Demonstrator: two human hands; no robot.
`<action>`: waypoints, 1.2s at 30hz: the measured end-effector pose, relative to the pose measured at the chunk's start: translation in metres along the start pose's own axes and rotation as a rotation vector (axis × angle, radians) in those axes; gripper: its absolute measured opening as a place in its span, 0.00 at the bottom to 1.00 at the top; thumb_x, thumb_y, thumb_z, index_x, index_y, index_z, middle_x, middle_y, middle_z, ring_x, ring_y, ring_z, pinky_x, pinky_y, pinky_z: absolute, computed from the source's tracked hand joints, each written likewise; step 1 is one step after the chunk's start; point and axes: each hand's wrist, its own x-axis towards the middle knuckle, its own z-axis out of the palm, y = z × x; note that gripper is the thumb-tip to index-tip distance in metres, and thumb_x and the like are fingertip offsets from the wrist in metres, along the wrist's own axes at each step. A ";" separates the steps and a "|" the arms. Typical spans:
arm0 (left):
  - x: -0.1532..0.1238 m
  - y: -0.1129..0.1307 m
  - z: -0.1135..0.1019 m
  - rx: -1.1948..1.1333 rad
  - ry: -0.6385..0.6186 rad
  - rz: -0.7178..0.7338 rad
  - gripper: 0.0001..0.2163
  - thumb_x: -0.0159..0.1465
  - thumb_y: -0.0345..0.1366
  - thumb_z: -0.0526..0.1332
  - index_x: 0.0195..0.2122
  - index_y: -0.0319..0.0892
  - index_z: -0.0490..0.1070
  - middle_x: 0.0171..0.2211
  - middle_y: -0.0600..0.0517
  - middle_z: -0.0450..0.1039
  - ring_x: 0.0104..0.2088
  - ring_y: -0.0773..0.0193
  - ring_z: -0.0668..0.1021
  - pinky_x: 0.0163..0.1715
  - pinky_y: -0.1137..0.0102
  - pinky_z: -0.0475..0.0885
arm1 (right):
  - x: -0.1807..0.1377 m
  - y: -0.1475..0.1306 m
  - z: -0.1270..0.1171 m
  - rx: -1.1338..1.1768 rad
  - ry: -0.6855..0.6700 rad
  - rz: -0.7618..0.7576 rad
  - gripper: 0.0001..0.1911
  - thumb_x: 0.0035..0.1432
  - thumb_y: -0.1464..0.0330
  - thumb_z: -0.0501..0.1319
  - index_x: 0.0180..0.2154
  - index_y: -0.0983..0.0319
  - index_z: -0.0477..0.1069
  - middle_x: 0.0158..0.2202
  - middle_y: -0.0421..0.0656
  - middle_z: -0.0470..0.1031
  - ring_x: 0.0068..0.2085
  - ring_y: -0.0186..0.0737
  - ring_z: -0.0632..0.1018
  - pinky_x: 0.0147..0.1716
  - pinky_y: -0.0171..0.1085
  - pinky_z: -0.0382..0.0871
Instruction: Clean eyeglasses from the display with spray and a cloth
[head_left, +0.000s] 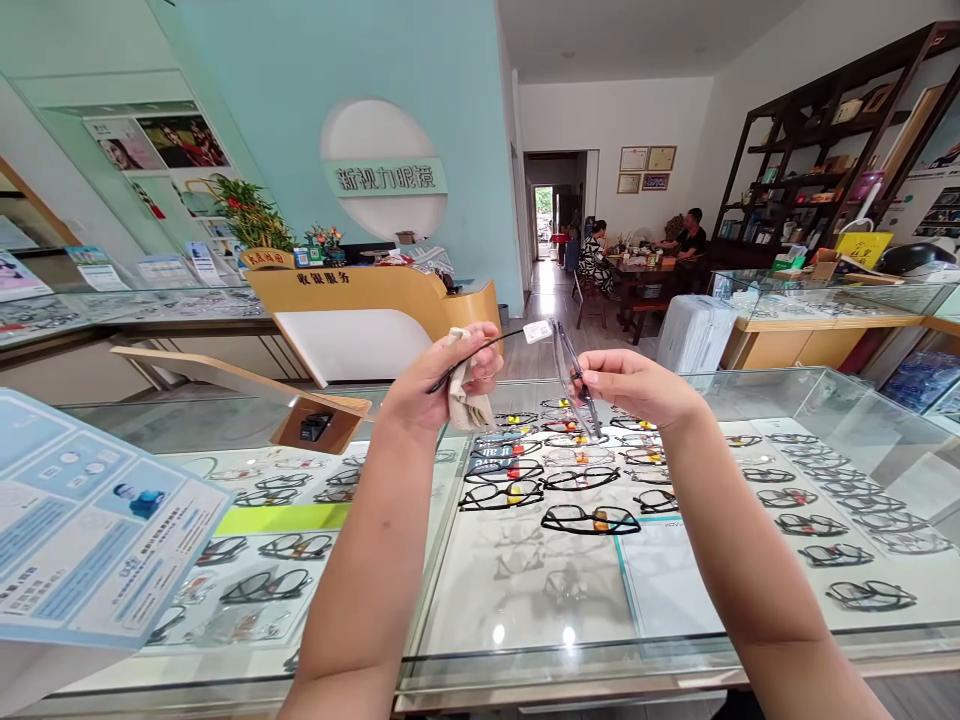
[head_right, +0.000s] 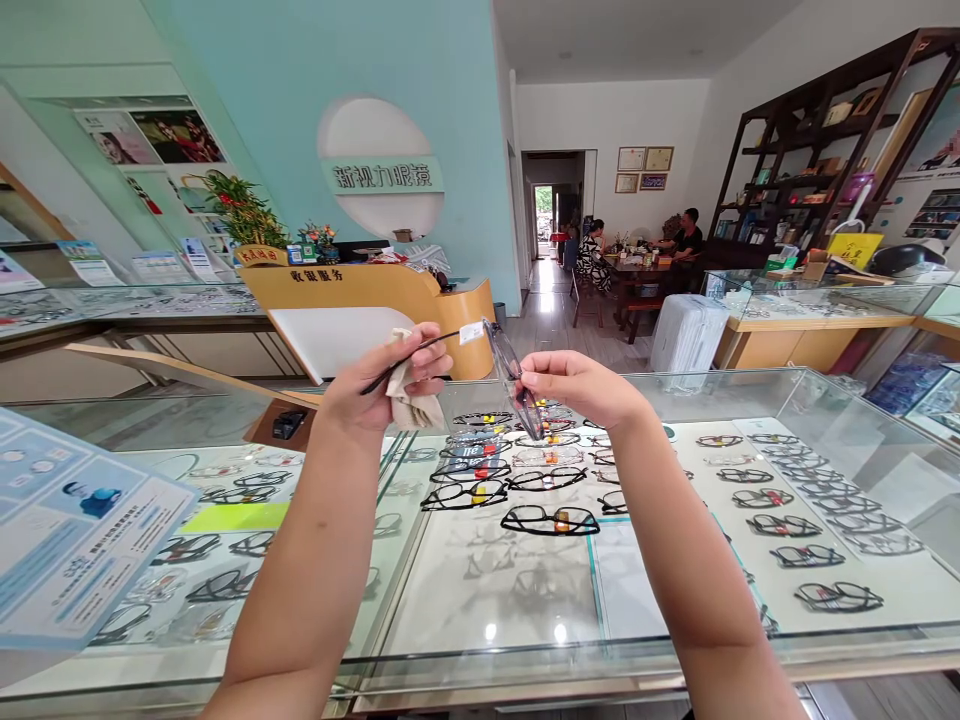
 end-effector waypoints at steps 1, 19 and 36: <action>0.001 0.000 0.001 -0.043 0.026 -0.006 0.21 0.53 0.43 0.84 0.38 0.41 0.77 0.25 0.57 0.66 0.23 0.73 0.65 0.18 0.78 0.54 | 0.000 0.000 0.001 0.023 0.004 -0.012 0.21 0.61 0.51 0.80 0.37 0.59 0.79 0.38 0.42 0.83 0.40 0.39 0.82 0.45 0.40 0.76; -0.017 -0.013 0.026 0.585 -0.044 0.274 0.27 0.68 0.49 0.71 0.66 0.45 0.80 0.29 0.54 0.73 0.27 0.67 0.67 0.28 0.69 0.66 | -0.004 -0.007 0.006 -0.080 0.007 -0.065 0.19 0.69 0.50 0.73 0.43 0.58 0.79 0.42 0.44 0.85 0.47 0.43 0.83 0.53 0.43 0.75; -0.009 -0.023 0.024 0.517 -0.078 0.236 0.38 0.67 0.48 0.72 0.78 0.49 0.68 0.29 0.56 0.75 0.25 0.67 0.67 0.28 0.69 0.66 | -0.004 -0.004 0.003 -0.115 -0.080 -0.058 0.15 0.73 0.52 0.70 0.46 0.57 0.79 0.46 0.44 0.87 0.49 0.41 0.84 0.54 0.43 0.75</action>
